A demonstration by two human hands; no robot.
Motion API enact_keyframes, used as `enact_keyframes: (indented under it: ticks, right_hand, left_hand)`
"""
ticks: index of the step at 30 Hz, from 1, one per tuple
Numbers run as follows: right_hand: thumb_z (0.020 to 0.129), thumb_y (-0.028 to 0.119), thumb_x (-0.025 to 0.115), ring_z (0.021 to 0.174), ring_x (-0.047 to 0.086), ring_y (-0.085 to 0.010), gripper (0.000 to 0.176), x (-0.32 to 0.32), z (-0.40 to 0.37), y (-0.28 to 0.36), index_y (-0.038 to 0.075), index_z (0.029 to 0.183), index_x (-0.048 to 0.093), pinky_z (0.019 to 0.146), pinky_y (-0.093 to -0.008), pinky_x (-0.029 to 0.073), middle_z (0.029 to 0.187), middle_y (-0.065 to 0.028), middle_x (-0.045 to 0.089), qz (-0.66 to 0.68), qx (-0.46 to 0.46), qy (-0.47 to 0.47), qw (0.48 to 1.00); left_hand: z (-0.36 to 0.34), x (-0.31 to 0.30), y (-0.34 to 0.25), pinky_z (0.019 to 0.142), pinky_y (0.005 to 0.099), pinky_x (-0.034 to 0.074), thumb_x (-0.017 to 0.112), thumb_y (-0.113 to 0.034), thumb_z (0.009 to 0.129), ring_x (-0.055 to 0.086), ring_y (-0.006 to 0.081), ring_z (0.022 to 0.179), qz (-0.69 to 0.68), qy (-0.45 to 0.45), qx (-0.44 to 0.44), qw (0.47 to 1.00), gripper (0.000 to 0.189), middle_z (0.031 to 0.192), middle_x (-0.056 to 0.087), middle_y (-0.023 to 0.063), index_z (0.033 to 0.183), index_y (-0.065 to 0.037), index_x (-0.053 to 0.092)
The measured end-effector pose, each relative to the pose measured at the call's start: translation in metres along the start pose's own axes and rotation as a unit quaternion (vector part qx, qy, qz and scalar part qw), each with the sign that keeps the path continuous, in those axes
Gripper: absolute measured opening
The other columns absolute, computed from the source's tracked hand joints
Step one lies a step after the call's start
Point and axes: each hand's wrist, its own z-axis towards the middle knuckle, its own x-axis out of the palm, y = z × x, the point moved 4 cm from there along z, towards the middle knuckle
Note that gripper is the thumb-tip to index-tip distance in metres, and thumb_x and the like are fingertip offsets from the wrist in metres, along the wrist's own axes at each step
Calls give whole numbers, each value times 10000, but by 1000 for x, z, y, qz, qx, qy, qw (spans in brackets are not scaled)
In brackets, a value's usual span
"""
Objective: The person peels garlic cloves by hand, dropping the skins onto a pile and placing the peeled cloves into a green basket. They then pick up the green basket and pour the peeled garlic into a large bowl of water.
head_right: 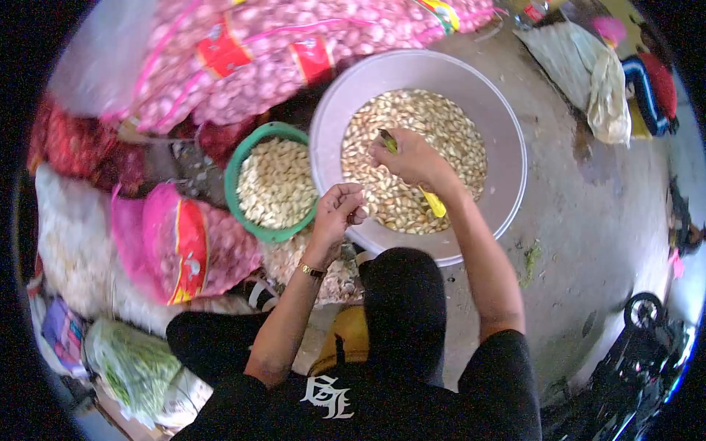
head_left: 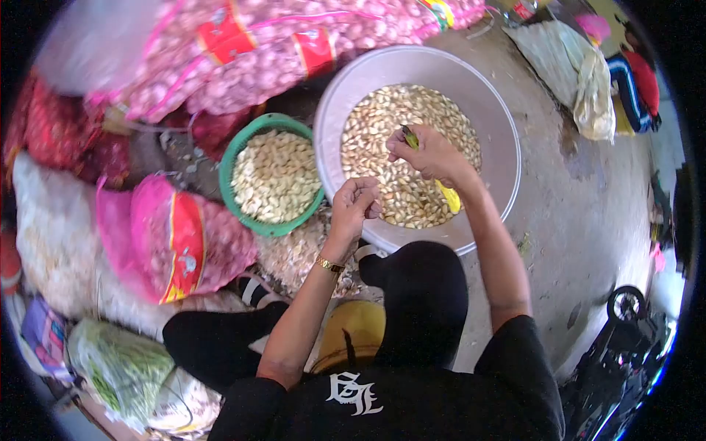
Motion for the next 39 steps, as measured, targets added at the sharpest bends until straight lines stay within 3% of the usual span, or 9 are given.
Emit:
enact_keyframes:
  ticks: [5, 8, 20, 23, 25, 27, 31, 35, 39]
  right_hand:
    - [878, 301, 594, 814, 642, -430, 359, 11, 11, -154, -34, 991, 653, 754, -469, 499, 837, -275, 654, -42, 64, -235, 969]
    - [905, 335, 570, 864, 638, -391, 393, 30, -4, -212, -40, 1007, 631, 781, -440, 480, 905, -260, 657, -47, 167, -206, 963]
    - [800, 166, 614, 904, 625, -430, 463, 80, 12, -289, -52, 1193, 500, 770, -512, 486, 1030, -304, 612, -150, 266, -205, 930]
    - [822, 229, 638, 872, 646, -362, 477, 103, 21, -301, -50, 1190, 516, 719, -481, 506, 996, -285, 620, -97, 186, -190, 959]
    - [854, 282, 637, 767, 636, -278, 493, 77, 13, -240, -39, 1210, 521, 664, -403, 514, 988, -246, 626, 157, 313, -94, 932]
    - [872, 276, 627, 668, 590, -226, 491, 66, 5, -228, -26, 1243, 518, 626, -344, 503, 962, -209, 644, 229, 288, -126, 921]
    - [873, 311, 634, 707, 572, -158, 467, 48, -11, -247, 42, 1248, 558, 600, -310, 471, 879, -130, 650, 100, 285, -187, 935]
    - [812, 247, 642, 969, 617, -408, 469, 76, -9, -289, -27, 1186, 569, 836, -427, 500, 1099, -274, 621, -129, 219, -203, 946]
    - [839, 204, 644, 918, 640, -315, 475, 100, 20, -273, -23, 1244, 544, 831, -365, 485, 1072, -219, 652, -127, 223, -165, 952]
  left_hand:
    - [68, -1, 77, 629, 271, 465, 576, -34, 882, 592, 153, 688, 68, 9, -73, 995, 171, 830, 614, 82, 1042, 23, 556]
    - [97, -19, 117, 665, 311, 476, 529, -36, 894, 602, 191, 723, 441, 75, 122, 886, 117, 907, 606, 108, 981, 37, 560]
    - [162, 29, 162, 961, 443, 429, 625, 80, 733, 458, 354, 1173, 736, 133, 156, 645, 448, 1312, 416, 148, 1143, -91, 559]
    - [172, 11, 175, 844, 432, 464, 668, -1, 717, 482, 319, 1128, 728, 186, 100, 652, 370, 1258, 459, 109, 1071, -83, 596]
    - [182, 2, 169, 818, 396, 481, 615, -17, 785, 557, 316, 1029, 673, 193, 84, 709, 261, 1189, 558, 126, 1042, -64, 622]
    - [199, -14, 164, 872, 314, 465, 563, -35, 877, 578, 246, 1002, 483, 113, -28, 868, 204, 1139, 616, 118, 1068, -61, 628]
    - [207, -30, 156, 846, 287, 473, 488, -142, 979, 578, 154, 996, 338, 41, -79, 937, 266, 1162, 624, 73, 1190, -39, 613]
    - [200, -25, 147, 808, 275, 478, 507, -224, 984, 564, 119, 951, 273, 10, -192, 943, 306, 1149, 613, 52, 1217, -48, 599]
    - [210, -37, 167, 781, 279, 475, 545, -225, 964, 557, 112, 890, 262, 17, -198, 944, 303, 1092, 611, 27, 1224, -81, 602]
